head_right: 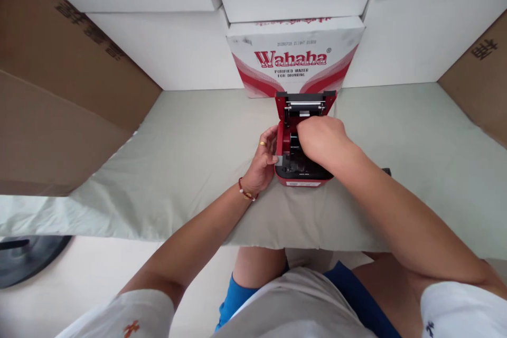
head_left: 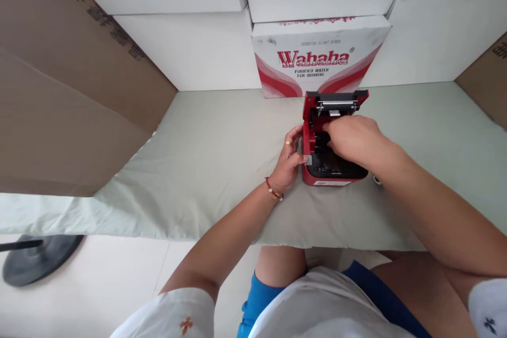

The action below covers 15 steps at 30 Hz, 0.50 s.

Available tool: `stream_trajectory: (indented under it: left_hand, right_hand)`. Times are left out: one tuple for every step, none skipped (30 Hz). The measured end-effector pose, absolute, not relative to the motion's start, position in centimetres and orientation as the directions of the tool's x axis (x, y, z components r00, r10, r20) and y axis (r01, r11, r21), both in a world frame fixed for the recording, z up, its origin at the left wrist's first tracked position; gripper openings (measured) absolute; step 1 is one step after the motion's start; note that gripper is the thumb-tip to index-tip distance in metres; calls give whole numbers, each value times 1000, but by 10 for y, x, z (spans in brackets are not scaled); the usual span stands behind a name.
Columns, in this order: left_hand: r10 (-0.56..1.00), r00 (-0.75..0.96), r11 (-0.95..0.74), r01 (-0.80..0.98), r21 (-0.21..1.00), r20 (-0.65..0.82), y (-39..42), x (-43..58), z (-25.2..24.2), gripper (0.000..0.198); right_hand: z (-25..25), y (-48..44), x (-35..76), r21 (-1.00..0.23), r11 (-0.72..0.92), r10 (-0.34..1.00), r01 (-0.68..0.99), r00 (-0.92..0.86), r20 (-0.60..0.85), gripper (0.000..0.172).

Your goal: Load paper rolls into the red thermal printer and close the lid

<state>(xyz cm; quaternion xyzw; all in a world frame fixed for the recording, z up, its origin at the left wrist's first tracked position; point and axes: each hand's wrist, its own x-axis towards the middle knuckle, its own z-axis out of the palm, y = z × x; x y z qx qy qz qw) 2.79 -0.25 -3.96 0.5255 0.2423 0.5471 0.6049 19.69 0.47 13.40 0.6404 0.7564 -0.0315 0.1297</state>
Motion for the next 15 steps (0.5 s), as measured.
stream_trajectory:
  left_hand:
    - [916,285,-151,-405,902,282,-2,28,-40,89]
    - [915,287,-154,-400,903,283,-2,29,-41,89]
    - [914,288,-160,-394,905,286,-1,29,-42,88]
    - [913,288,-165,-388,907,289,-1,29,-43,87]
    - [912,286,-171,-383,908,292,-1,30,-44,86]
    - [912,285,-174,-380,908,294,-1,30,-44,85]
    - [913,285,-173,-380,909,293,-1,31,-44,84]
    - [913,288,-167,-384,908,290,-1,31,-44,84]
    - [913,291,-160,-393,905,287,-1,32,-43,84]
    - [913,293,-151,-407,901,285,-2,32,-42,85]
    - [914,291,-142,-423,895,283,-2,32,-41,86]
    - [916,286,-134,-439,888,280,-3,32,-40,86]
    - [920,280,-127,-453,882,276,-4,32,-39,86]
    - [923,275,-119,-464,878,270,-4,32,-37,86]
    - [925,274,-110,-472,875,264,-5,32,-36,86]
  right_hand:
    - [132,7,192,142,178,958,974,-138,-252,33]
    - [131,9,189,153,177,956,972,-133,-262,32]
    - [129,9,188,155,176,955,972,-130,-267,31]
    - [128,9,188,155,172,954,973,-126,-270,31]
    - [127,8,189,151,163,957,975,-119,-265,32]
    - [126,7,191,140,146,962,979,-107,-251,34]
    - [125,6,192,121,124,969,985,-93,-229,36]
    - [124,4,194,98,100,976,990,-79,-203,39]
    - [123,2,195,71,82,982,994,-68,-177,41]
    - [123,0,197,41,71,986,997,-64,-154,41]
    - [124,-4,199,6,70,988,998,-68,-138,40]
    - [127,-9,203,-38,73,989,997,-78,-128,39]
    - [130,-17,208,-102,76,989,992,-88,-115,37]
    - [135,-26,216,-191,74,990,979,-95,-100,36]
    - [141,-38,225,-300,74,991,951,-103,-80,36]
